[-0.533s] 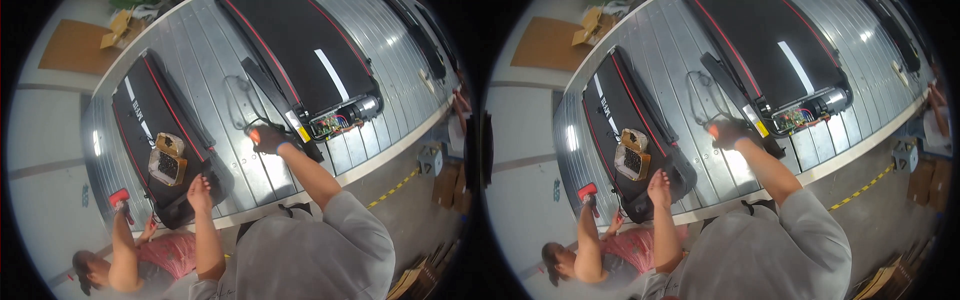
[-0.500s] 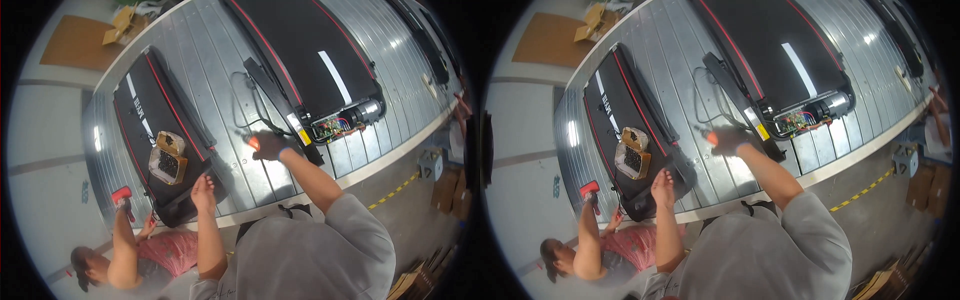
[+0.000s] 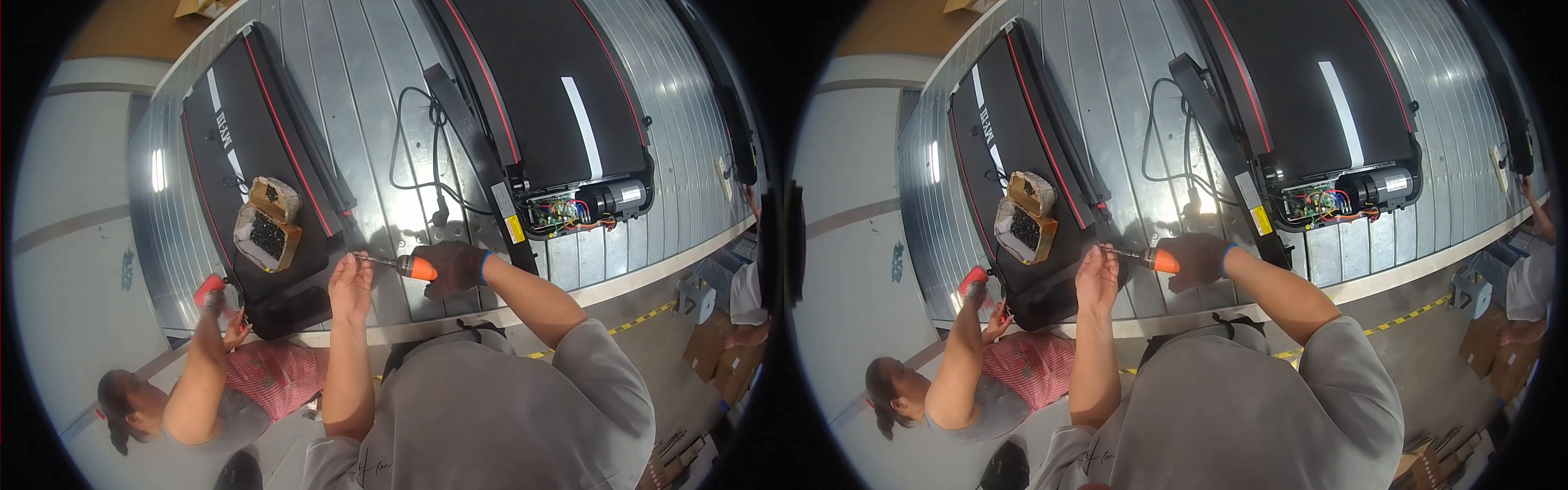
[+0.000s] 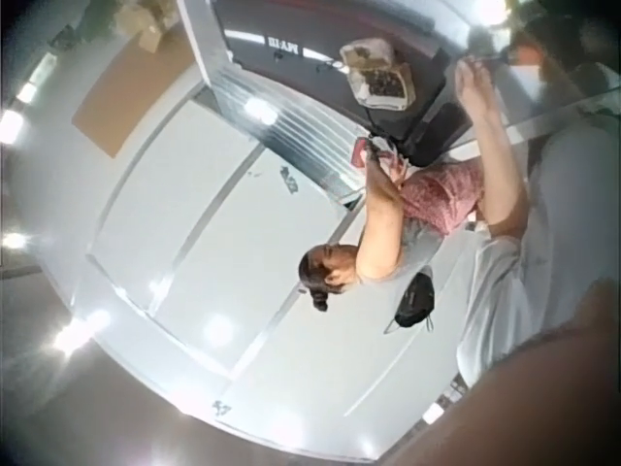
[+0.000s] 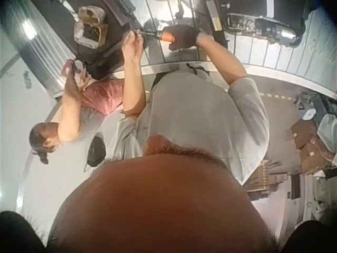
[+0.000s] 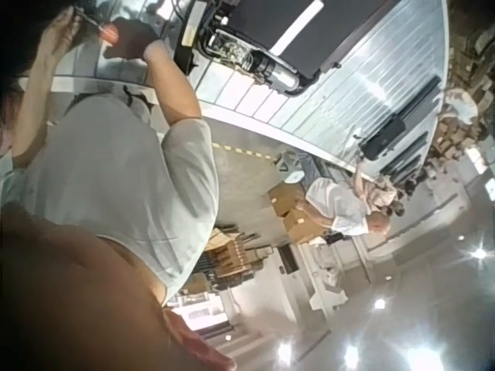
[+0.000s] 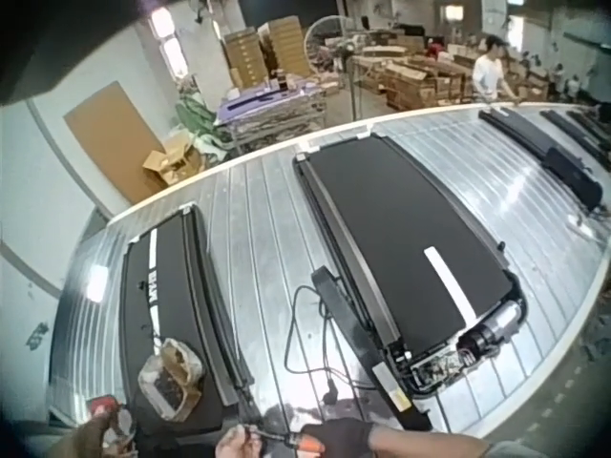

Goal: Assembling the base and motor housing of electric treadmills on a factory production line.

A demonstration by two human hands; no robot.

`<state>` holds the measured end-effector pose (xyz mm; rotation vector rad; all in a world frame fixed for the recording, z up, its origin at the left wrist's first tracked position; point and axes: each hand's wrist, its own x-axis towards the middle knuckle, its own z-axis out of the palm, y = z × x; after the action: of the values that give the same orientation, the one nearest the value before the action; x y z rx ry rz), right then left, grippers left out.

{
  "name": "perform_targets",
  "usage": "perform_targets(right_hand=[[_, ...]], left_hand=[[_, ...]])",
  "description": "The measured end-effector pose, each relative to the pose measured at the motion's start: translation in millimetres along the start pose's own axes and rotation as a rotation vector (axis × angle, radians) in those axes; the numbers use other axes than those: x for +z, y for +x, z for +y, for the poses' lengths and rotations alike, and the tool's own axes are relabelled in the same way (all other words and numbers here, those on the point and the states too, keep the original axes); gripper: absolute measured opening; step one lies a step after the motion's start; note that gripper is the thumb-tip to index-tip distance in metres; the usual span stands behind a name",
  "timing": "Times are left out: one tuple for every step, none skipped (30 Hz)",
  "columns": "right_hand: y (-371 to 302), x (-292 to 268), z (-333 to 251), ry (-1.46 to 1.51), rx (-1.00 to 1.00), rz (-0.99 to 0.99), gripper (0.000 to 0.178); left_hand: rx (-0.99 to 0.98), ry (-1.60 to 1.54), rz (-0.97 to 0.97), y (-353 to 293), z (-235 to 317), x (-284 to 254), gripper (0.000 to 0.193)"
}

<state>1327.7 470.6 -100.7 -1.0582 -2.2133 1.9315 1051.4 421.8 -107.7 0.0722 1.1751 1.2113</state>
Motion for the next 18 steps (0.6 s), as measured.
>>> perform_targets(right_hand=[[1, 0, 0, 0.004, 0.006, 0.0, 0.052], [2, 1, 1, 0.014, 0.006, -0.001, 0.052], [2, 1, 2, 0.023, 0.008, -0.002, 0.052], [2, 1, 4, 0.025, 0.016, -0.001, 0.052], [3, 1, 8, 0.056, 0.017, -0.034, 0.049], [4, 0, 10, 0.088, 0.017, -0.066, 0.045], [3, -9, 1, 0.09, 0.024, -0.068, 0.045], [-1, -20, -10, 0.232, 0.133, -0.172, 0.042], [-4, -30, -15, 0.375, 0.244, -0.269, 0.039], [-3, -31, -10, 0.377, 0.253, -0.263, 0.039], [0, -29, -1, 0.349, 0.162, -0.254, 0.035], [3, -27, 8, 0.32, 0.072, -0.246, 0.03], [8, -25, 17, 0.321, 0.08, -0.241, 0.03], [14, -23, 26, 0.263, 0.142, -0.284, 0.034], [22, -27, 35, 0.199, 0.202, -0.331, 0.038], [29, -35, 35, -0.083, 0.11, -0.345, 0.039], [33, -45, 38, -0.077, 0.126, -0.341, 0.039], [37, -60, 28, -0.117, 0.27, -0.374, 0.042]], left_hand=[[-0.007, 0.0, 0.001, 0, 2, 1, 0.009], [0.015, 0.047, 0.005, 0, 4, 3, 0.009], [0.036, 0.091, 0.009, 1, 3, 4, 0.01], [0.028, 0.089, 0.007, 1, 4, 4, 0.01], [0.071, 0.168, -0.02, 2, 4, 5, 0.011], [0.114, 0.248, -0.048, 3, 4, 6, 0.011], [0.108, 0.245, -0.047, 3, 3, 5, 0.011], [0.172, 0.316, -0.08, 3, 1, 4, 0.012], [0.236, 0.386, -0.12, 6, -1, 5, 0.014], [0.228, 0.383, -0.127, 8, -5, 6, 0.014], [0.275, 0.42, -0.138, 10, -9, 7, 0.014], [0.322, 0.456, -0.149, 11, -14, 6, 0.015], [0.315, 0.453, -0.155, 14, -24, 2, 0.015], [0.243, 0.282, -0.102, 18, -39, -2, 0.016], [0.176, 0.107, -0.047, 26, -55, -4, 0.017], [0.047, -0.032, 0.016, 33, -68, -1, 0.017], [-0.037, -0.196, 0.05, 40, -82, 3, 0.017], [-0.096, -0.304, 0.072, 51, -93, 0, 0.018]])
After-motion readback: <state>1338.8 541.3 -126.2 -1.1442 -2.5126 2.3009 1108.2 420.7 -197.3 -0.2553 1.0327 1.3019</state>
